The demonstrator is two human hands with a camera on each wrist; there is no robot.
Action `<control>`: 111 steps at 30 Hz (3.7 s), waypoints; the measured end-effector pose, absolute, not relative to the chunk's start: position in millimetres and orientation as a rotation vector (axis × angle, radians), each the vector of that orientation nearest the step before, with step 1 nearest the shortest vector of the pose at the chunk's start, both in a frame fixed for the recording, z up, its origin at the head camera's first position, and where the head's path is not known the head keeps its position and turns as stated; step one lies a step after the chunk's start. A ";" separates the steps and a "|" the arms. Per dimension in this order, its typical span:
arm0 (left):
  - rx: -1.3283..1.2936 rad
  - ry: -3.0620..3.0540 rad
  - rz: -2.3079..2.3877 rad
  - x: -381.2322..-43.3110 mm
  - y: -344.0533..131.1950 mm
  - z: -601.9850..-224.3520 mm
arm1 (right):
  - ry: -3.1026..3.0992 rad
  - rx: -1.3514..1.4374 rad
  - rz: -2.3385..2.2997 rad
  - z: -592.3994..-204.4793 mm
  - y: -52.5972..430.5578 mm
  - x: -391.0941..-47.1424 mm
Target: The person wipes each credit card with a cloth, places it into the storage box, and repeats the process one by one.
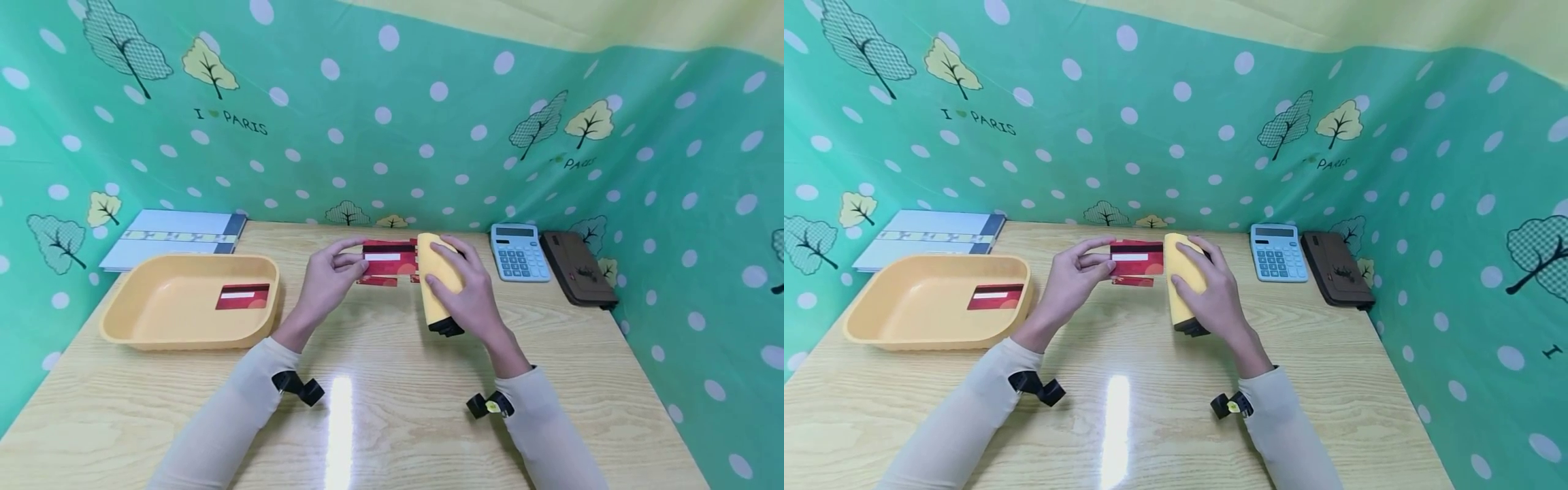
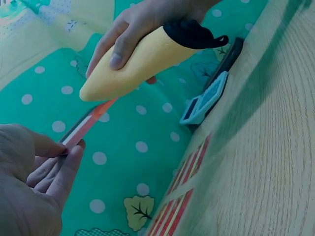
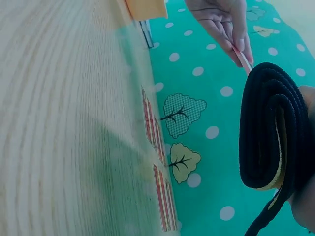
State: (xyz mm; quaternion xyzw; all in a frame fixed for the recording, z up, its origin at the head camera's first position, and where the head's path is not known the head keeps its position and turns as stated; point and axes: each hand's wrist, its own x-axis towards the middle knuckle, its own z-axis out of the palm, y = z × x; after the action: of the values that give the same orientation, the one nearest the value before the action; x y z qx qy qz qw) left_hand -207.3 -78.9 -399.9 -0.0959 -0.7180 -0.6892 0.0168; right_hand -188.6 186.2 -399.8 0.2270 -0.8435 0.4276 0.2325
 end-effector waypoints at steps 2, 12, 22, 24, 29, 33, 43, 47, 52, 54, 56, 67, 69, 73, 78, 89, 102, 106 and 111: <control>-0.294 -2.232 -2.143 -207.7 -77.6 -400.4 | -2.319 0.632 1.174 -399.7 185.1 -187.6; -0.295 -2.194 -2.257 -206.3 -70.0 -400.3 | -2.357 0.653 1.157 -403.0 179.8 -187.4; -0.306 -2.126 -2.377 -200.8 -62.2 -401.1 | -2.399 0.685 1.133 -407.6 168.3 -182.9; -0.315 -2.125 -2.375 -199.7 -61.0 -402.0 | -2.395 0.702 1.130 -408.7 165.7 -181.5; -0.333 -2.127 -2.388 -198.0 -57.4 -404.8 | -2.389 0.744 1.120 -409.3 159.6 -176.4; -0.365 -2.127 -2.395 -197.0 -55.9 -406.6 | -2.396 0.763 1.107 -409.2 155.4 -172.3; -0.380 -2.148 -2.385 -195.7 -54.7 -407.5 | -2.404 0.778 1.094 -412.8 149.5 -170.0; -0.385 -2.147 -2.401 -195.0 -54.7 -407.1 | -2.402 0.791 1.077 -413.6 149.7 -170.1; -0.404 -2.147 -2.399 -195.4 -55.0 -406.8 | -2.396 0.795 1.055 -413.0 151.2 -170.7; -0.414 -2.151 -2.392 -195.9 -55.0 -405.9 | -2.394 0.788 1.050 -411.9 152.5 -171.1; -0.424 -2.163 -2.376 -196.4 -55.4 -404.8 | -2.389 0.777 1.044 -410.2 154.3 -171.5; -0.378 -2.196 -2.315 -196.6 -63.1 -398.7 | -2.384 0.664 1.110 -407.8 170.5 -182.9; -0.355 -2.197 -2.304 -196.9 -64.2 -397.6 | -2.380 0.643 1.118 -407.4 174.4 -185.7; -0.312 -2.186 -2.305 -197.7 -66.3 -395.5 | -2.371 0.606 1.129 -406.5 182.9 -191.5; -0.295 -2.161 -2.328 -199.4 -71.8 -393.6 | -2.375 0.537 1.167 -405.2 190.6 -196.9; -0.213 -2.211 -2.265 -198.5 -96.9 -384.5 | -2.394 0.487 1.212 -401.9 198.4 -201.9; -0.079 -2.462 -1.969 -190.9 -172.0 -380.9 | -2.407 0.456 1.213 -400.6 205.8 -204.0; -0.019 -2.540 -1.849 -189.3 -193.8 -380.4 | -2.419 0.465 1.223 -400.9 205.2 -204.8; 0.030 -2.599 -1.734 -186.7 -216.5 -383.7 | -2.419 0.473 1.230 -400.4 204.9 -205.1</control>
State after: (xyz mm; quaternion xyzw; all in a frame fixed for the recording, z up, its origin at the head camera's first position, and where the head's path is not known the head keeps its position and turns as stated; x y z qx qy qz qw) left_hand -186.7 -216.5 -383.7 0.0096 -0.8317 -0.5550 0.0086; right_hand -205.1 204.9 -400.4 0.1685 -0.8617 0.4383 0.1923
